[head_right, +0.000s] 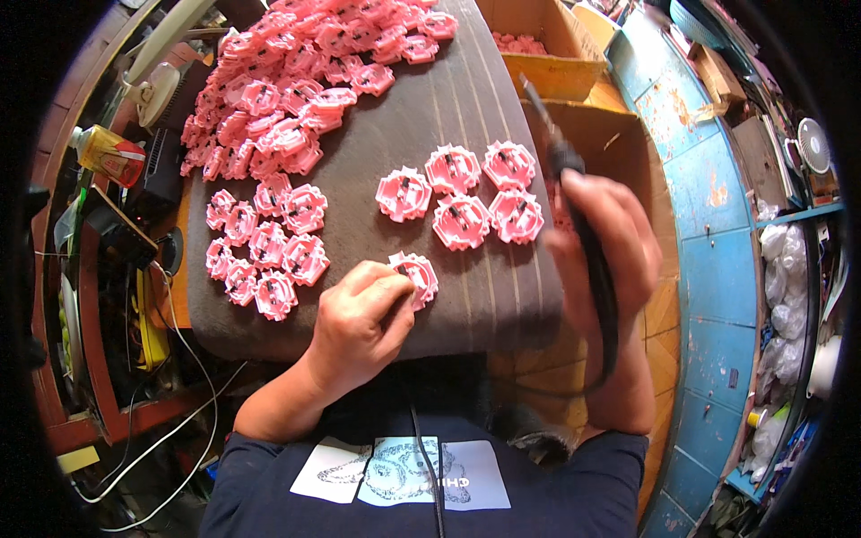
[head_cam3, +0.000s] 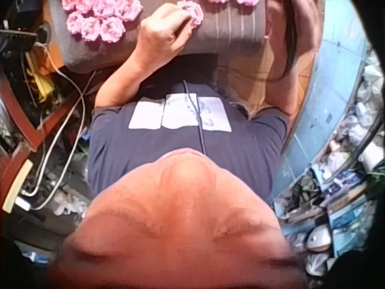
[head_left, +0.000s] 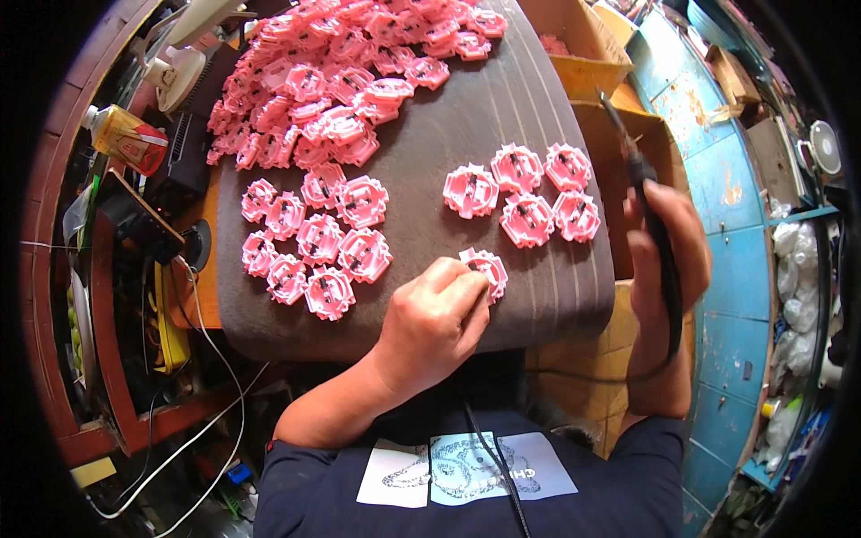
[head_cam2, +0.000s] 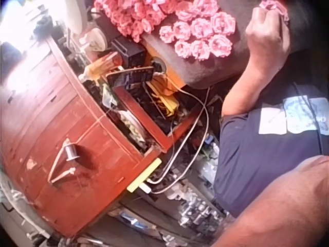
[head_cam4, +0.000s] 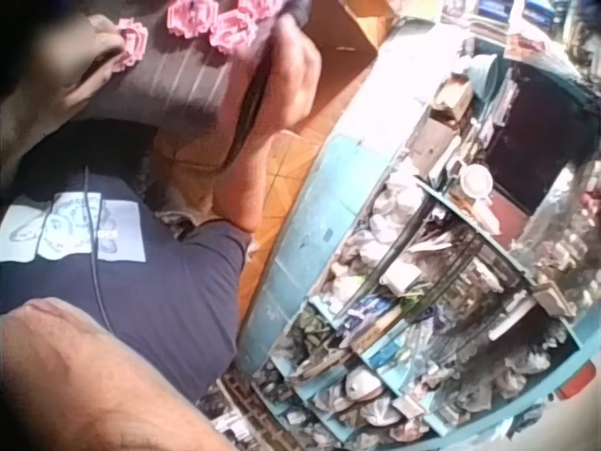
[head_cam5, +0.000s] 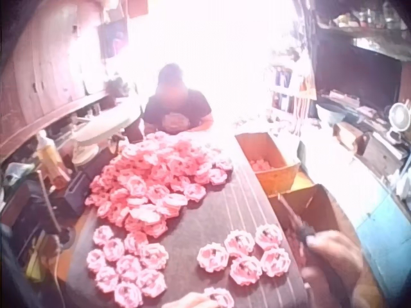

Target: The person uses a soldering iron to attach small black components to pink plastic pieces on a workbench. They handle each piece individually, apply solder, and place the finished items into a cardboard box.

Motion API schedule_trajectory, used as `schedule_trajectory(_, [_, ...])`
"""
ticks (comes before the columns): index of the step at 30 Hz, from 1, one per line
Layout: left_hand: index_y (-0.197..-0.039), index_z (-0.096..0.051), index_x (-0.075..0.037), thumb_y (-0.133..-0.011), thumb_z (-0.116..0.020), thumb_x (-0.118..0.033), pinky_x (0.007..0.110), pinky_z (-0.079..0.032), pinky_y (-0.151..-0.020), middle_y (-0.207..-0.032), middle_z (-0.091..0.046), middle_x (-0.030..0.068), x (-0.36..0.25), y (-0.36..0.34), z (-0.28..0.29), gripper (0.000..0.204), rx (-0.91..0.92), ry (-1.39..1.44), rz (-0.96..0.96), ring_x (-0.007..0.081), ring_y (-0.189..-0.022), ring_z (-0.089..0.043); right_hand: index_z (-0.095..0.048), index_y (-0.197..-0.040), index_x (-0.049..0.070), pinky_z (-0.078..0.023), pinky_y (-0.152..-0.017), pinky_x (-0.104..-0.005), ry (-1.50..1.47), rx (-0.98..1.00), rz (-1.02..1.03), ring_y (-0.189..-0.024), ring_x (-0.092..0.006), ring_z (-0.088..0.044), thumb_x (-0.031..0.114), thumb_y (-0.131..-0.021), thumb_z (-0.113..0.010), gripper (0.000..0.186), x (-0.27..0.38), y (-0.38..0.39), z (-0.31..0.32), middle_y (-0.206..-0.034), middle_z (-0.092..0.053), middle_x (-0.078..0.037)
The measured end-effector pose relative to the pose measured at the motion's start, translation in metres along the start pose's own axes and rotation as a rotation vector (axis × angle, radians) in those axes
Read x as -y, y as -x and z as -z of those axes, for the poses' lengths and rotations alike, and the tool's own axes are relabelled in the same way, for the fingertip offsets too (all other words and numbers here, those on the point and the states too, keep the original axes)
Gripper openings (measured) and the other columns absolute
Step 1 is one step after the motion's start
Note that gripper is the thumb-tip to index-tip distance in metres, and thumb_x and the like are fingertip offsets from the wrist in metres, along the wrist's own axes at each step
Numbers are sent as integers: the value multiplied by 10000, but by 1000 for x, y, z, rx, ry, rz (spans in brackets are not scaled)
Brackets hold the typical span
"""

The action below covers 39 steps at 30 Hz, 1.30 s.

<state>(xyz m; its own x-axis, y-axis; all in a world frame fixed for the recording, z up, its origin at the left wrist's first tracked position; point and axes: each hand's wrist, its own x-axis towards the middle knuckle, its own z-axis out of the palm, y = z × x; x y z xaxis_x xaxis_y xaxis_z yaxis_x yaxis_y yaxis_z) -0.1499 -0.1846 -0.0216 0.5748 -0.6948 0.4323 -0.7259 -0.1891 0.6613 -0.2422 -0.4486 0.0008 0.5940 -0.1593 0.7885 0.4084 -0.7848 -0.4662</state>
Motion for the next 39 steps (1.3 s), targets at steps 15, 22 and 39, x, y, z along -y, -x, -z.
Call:
schedule_trajectory(15, [-1037,-709,4,-846,-781,3,415,-607,-696,-943,-693,153,-2,2,1,204,4,7,0,335,-806,-718,-584,-1249,112,-529,-817,-544,101,504,300,-934,-447,-683,-43,-891,-601,391,-109,-130,-166,-937,-694,-213])
schedule_trajectory(22, [-1037,-708,-6,-859,-780,-19,405,-606,-715,-961,-686,136,0,5,-2,193,-4,1,-6,317,-857,-717,-552,-1164,91,-526,-794,-533,192,563,365,-892,-440,-663,-17,-856,-650,340,-106,-135,-194,-864,-641,-195])
schedule_trajectory(39, [-1011,-703,-15,-857,-776,-15,420,-605,-710,-941,-691,148,-1,2,0,171,-8,-7,8,337,-826,-714,-616,-1162,14,-535,-776,-344,-37,272,0,-844,-210,-654,-80,-898,-688,289,-7,-64,-30,-990,-663,-105])
